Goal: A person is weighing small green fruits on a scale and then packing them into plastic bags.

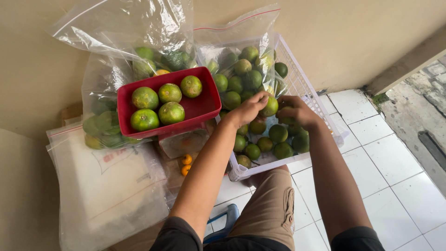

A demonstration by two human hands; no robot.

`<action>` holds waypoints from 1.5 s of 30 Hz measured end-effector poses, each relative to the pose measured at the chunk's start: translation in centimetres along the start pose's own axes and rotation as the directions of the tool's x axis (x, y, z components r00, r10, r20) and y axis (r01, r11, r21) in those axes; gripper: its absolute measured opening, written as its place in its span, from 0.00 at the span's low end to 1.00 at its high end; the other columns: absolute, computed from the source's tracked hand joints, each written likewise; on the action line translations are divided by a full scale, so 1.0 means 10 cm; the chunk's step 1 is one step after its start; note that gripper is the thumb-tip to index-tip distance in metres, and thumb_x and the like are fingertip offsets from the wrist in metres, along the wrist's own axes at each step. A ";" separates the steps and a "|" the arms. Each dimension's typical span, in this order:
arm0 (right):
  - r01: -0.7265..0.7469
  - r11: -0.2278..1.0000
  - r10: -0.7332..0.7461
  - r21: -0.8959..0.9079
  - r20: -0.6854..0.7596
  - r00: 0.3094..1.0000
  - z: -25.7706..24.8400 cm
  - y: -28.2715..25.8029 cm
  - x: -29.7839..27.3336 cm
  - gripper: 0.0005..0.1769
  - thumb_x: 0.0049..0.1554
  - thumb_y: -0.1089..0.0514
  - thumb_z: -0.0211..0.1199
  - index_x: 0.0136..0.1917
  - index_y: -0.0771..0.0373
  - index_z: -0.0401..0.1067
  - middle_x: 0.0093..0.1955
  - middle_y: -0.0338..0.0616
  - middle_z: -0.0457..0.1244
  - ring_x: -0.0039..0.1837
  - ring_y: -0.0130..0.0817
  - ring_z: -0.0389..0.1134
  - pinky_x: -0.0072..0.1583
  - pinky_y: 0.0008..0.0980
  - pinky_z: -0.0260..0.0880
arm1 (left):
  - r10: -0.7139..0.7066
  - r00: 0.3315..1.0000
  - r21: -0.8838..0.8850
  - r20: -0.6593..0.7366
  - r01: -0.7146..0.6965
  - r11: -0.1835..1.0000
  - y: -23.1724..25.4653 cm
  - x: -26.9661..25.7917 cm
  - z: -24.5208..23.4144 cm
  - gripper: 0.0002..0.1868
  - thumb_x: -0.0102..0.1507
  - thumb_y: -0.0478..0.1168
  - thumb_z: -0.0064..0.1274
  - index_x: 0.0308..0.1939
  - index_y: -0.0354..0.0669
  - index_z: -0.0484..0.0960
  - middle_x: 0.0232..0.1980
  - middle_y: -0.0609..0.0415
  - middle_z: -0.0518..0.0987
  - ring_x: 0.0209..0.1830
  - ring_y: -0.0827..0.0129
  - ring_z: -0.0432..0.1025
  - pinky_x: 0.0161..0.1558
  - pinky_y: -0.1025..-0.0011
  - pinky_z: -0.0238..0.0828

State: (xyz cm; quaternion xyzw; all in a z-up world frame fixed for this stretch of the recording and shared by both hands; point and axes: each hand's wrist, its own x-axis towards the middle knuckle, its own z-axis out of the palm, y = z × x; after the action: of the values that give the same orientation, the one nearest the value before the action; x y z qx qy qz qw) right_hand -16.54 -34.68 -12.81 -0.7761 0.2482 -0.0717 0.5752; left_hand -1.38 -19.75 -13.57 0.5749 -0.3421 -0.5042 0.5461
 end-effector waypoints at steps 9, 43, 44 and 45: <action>0.168 0.758 -0.290 0.630 0.095 0.952 -0.03 -0.10 -0.03 0.32 0.46 0.58 0.53 0.63 0.76 0.62 0.45 0.63 0.62 0.39 0.51 0.72 0.26 0.44 0.75 | 0.092 0.995 -0.370 -0.033 -0.098 0.924 -0.32 0.39 -0.08 0.29 0.70 0.64 0.43 0.65 0.50 0.73 0.41 0.31 0.81 0.30 0.50 0.80 0.28 0.66 0.80; -0.054 0.864 0.094 -0.501 0.056 0.994 0.04 -0.21 -0.08 0.34 0.42 0.43 0.79 0.61 0.48 0.76 0.56 0.51 0.71 0.61 0.55 0.70 0.64 0.51 0.68 | 0.216 0.947 -0.310 -0.238 -0.285 0.907 -0.14 0.19 -0.13 0.19 0.72 0.54 0.43 0.57 0.46 0.72 0.29 0.42 0.74 0.24 0.65 0.74 0.19 0.82 0.53; -0.098 0.821 0.150 -0.562 0.046 0.988 0.04 -0.15 -0.06 0.35 0.39 0.40 0.81 0.60 0.42 0.78 0.55 0.44 0.72 0.61 0.50 0.71 0.64 0.48 0.69 | 0.231 0.946 -0.315 -0.228 -0.296 0.902 -0.12 0.17 -0.13 0.19 0.72 0.53 0.40 0.58 0.45 0.71 0.30 0.41 0.74 0.24 0.65 0.74 0.19 0.82 0.52; -0.141 0.771 0.205 -0.621 0.032 0.978 0.03 -0.09 -0.04 0.36 0.35 0.37 0.82 0.58 0.37 0.79 0.55 0.37 0.73 0.60 0.46 0.72 0.65 0.45 0.70 | 0.247 0.944 -0.321 -0.219 -0.309 0.895 -0.10 0.15 -0.13 0.19 0.72 0.52 0.38 0.60 0.45 0.70 0.30 0.41 0.74 0.24 0.64 0.74 0.19 0.83 0.50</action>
State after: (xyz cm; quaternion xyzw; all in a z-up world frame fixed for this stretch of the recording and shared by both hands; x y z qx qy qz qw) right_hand -16.50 -34.01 -12.00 -0.8973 0.2997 0.1043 0.3069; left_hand 0.06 -20.66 -14.99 0.4548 -0.2769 -0.4219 0.7339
